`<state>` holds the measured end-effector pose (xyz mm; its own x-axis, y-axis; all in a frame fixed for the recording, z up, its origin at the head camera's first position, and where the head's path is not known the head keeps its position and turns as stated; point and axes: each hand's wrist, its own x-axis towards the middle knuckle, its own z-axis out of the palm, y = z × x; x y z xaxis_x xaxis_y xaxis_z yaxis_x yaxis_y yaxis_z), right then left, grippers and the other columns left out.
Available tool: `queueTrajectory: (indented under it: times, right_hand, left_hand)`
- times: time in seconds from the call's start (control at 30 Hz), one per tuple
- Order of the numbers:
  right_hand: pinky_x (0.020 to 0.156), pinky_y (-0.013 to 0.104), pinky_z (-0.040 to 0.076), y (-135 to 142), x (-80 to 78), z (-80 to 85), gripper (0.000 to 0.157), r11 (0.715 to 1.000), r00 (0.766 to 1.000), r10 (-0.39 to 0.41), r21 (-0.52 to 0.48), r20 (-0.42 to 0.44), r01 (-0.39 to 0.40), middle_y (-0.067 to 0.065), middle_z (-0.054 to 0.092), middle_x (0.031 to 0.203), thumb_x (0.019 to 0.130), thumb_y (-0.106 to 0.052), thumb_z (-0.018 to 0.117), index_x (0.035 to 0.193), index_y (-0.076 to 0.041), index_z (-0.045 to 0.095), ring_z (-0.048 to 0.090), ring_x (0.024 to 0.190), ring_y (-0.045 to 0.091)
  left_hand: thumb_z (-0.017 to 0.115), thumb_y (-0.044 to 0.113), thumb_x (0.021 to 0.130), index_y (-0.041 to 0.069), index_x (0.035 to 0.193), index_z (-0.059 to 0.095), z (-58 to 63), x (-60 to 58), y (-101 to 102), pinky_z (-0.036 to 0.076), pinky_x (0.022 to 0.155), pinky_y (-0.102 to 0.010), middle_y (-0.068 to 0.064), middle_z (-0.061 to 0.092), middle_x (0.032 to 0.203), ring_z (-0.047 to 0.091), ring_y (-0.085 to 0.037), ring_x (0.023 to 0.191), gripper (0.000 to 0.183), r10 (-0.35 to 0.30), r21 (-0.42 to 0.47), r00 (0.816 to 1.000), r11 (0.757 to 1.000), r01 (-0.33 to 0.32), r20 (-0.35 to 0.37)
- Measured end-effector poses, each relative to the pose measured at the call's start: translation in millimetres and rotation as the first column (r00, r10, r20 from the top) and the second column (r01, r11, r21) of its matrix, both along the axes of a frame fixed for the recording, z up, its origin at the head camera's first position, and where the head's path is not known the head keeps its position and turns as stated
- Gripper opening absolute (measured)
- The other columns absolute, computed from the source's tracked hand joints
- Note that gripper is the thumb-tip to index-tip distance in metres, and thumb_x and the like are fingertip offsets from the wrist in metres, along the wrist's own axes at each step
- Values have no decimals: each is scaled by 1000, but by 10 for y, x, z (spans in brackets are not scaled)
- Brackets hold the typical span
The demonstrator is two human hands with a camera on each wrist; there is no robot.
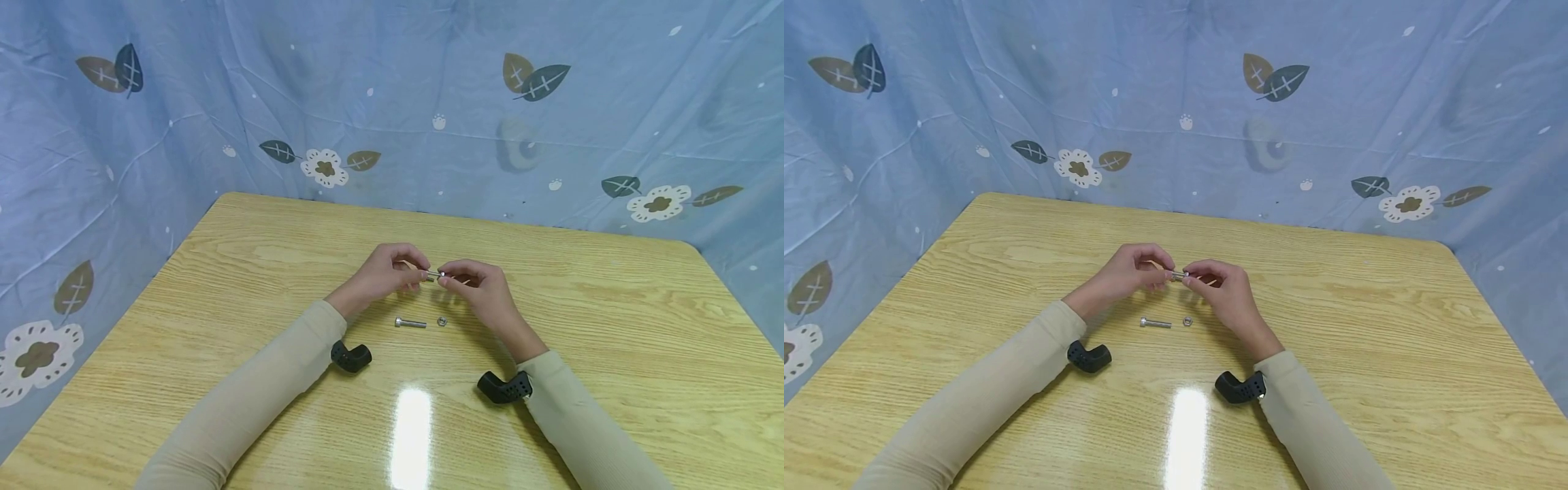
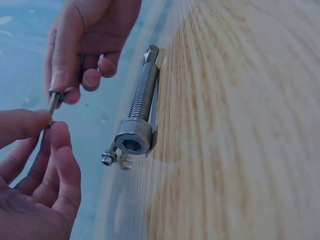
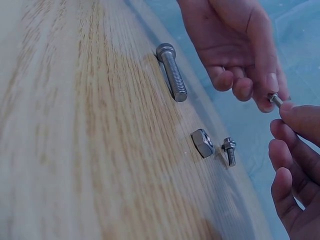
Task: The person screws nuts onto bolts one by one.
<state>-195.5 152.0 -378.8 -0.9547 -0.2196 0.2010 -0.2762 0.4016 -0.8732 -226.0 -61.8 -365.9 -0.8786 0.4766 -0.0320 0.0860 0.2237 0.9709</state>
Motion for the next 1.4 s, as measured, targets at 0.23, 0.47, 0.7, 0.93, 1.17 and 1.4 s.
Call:
queueTrajectory:
  times: [0.23, 0.47, 0.7, 0.93, 1.17, 1.4]
  right_hand:
    - [75, 23, 52, 1, 8, 7, 25, 1000, 1000, 2, -12, 5, -2, 14, 69, 102, 91, -18, 68, 113, -7, 70, 65, 83, 10]
    - [76, 23, 52, 14, -1, -16, 25, 1000, 1000, -1, -19, 1, 1, 13, 69, 105, 91, -21, 69, 113, -9, 70, 64, 85, 8]
    - [76, 22, 52, 11, 11, -2, 25, 1000, 1000, 3, -27, -5, -4, 14, 69, 106, 91, -20, 69, 113, -8, 70, 63, 85, 6]
    - [74, 22, 52, 5, 16, 2, 24, 1000, 1000, 5, -22, -11, -6, 14, 69, 104, 90, -18, 69, 112, -7, 71, 63, 82, 6]
    - [74, 22, 52, -41, 88, 128, 25, 1000, 1000, -2, -2, -2, 2, 18, 68, 106, 91, -12, 67, 114, -2, 69, 63, 83, 7]
    - [74, 19, 51, -99, 177, 288, 24, 1000, 1000, -12, 22, 7, 12, 23, 67, 107, 91, -6, 65, 113, 5, 67, 63, 84, 10]
  left_hand:
    - [64, 18, 94, 6, 114, 64, 11, -2, 2, 54, 71, -37, -6, 63, 107, 66, -33, 89, 24, -12, -9, 1000, 1000, 12, 9]
    - [58, 25, 98, 11, 108, 67, 5, -15, 1, 54, 68, -33, -16, 69, 105, 67, -30, 85, 19, 1, -21, 999, 1000, 0, 48]
    - [62, 20, 96, 9, 106, 67, 3, -7, 5, 54, 68, -34, -16, 67, 103, 65, -34, 87, 16, 11, -14, 999, 1000, -10, 34]
    - [65, 13, 92, 5, 110, 66, -5, 3, 6, 52, 65, -36, -8, 65, 99, 63, -38, 86, 19, 5, 13, 1000, 1000, -5, -6]
    - [61, 19, 96, 9, 111, 66, 4, 7, -4, 53, 69, -37, -9, 64, 106, 65, -35, 89, 19, -8, -6, 1000, 1000, 8, 1]
    - [58, 22, 98, 9, 108, 66, -8, -18, 9, 53, 68, -34, -19, 67, 106, 66, -34, 85, 18, -12, -14, 1000, 1000, 13, 28]
